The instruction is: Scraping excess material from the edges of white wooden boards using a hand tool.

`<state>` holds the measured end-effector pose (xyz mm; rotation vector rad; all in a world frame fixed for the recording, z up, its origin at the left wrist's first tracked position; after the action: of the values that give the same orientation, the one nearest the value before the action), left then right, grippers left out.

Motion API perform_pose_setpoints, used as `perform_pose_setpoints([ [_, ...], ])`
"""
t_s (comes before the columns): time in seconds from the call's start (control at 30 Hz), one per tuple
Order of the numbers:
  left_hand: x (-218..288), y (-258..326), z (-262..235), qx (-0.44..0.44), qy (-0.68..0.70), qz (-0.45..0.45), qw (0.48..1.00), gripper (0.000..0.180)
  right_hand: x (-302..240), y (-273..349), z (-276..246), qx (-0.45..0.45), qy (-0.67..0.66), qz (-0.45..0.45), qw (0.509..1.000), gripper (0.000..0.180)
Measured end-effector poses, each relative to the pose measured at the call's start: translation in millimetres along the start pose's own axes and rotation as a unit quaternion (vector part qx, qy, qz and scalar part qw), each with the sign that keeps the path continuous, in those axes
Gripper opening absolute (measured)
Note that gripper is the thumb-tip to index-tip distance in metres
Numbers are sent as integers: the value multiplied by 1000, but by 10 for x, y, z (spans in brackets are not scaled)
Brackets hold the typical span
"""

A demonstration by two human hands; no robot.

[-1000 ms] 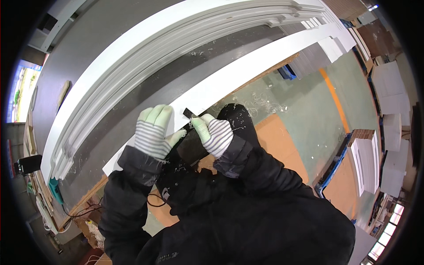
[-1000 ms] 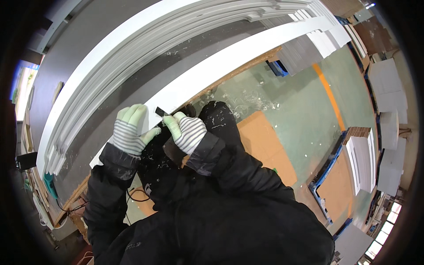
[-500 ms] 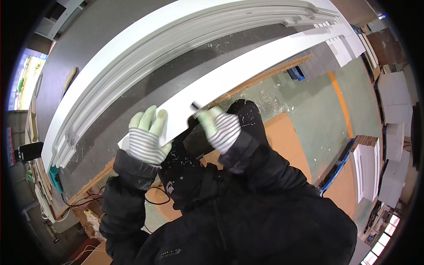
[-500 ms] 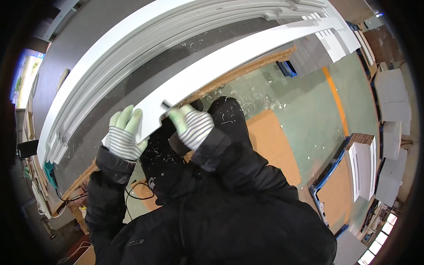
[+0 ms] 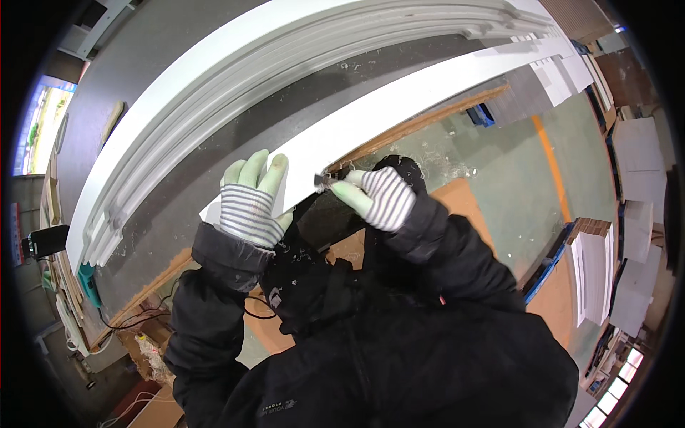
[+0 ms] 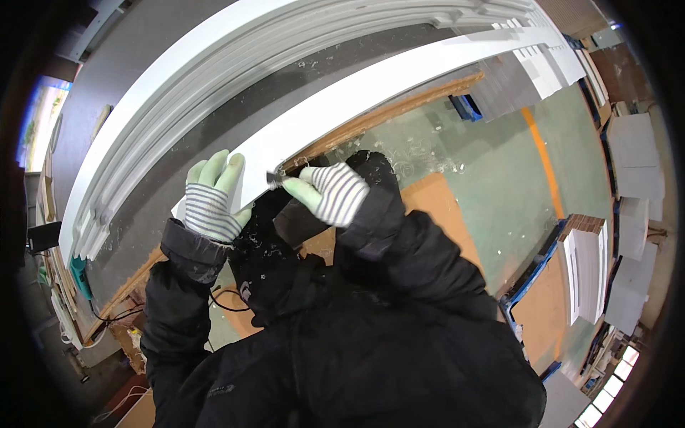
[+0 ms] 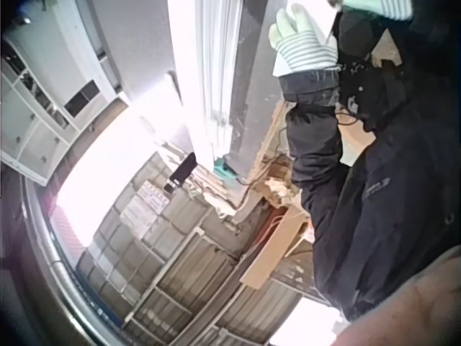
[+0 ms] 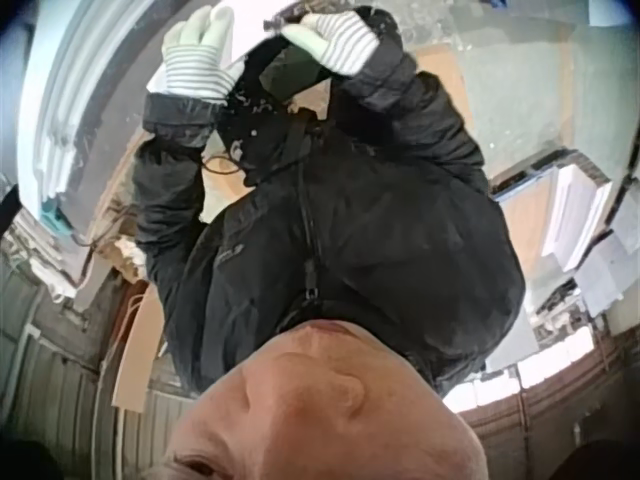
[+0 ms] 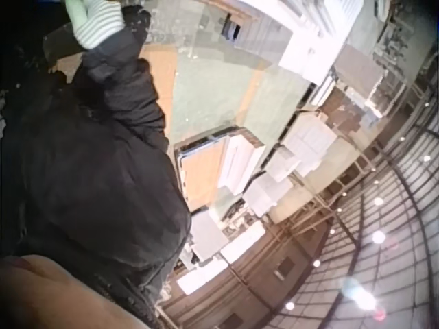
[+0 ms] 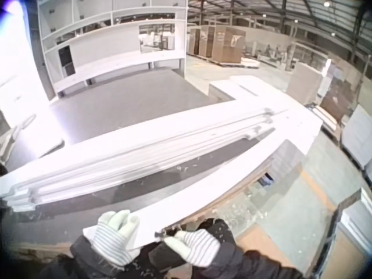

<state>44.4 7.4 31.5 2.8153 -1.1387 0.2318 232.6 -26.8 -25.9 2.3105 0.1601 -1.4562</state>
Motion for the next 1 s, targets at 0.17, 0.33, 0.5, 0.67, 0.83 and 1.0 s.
perform_pose_setpoints([
  [0.17,60,-131,-34,14,2,18,1000,85,-91,-67,-148,77,-59,-56,994,37],
  [0.33,92,-186,-15,16,-18,10,1000,84,-105,-111,-266,-32,78,-29,996,36],
  [0.5,159,-318,12,12,-1,-2,1000,84,-58,-14,-175,-116,204,-77,969,39],
  [0.67,160,-357,39,11,-2,-17,1000,86,-127,-109,-382,13,74,-44,996,43],
  [0.83,71,-315,32,-21,17,-29,999,90,-25,126,-268,-116,148,-8,982,44],
  [1.0,-174,171,-111,-11,13,46,999,89,119,220,-423,57,6,11,998,37],
])
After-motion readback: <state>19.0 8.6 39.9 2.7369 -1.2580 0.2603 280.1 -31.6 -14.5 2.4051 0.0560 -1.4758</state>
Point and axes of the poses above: each hand's wrist, its own y-axis away from the middle knuckle, its own z-axis out of the palm, x = y × z, the point moved 7 cm from there along -y, towards the middle knuckle, and after that the axes turned 12 degrees about -x, right-handed, at the moved point
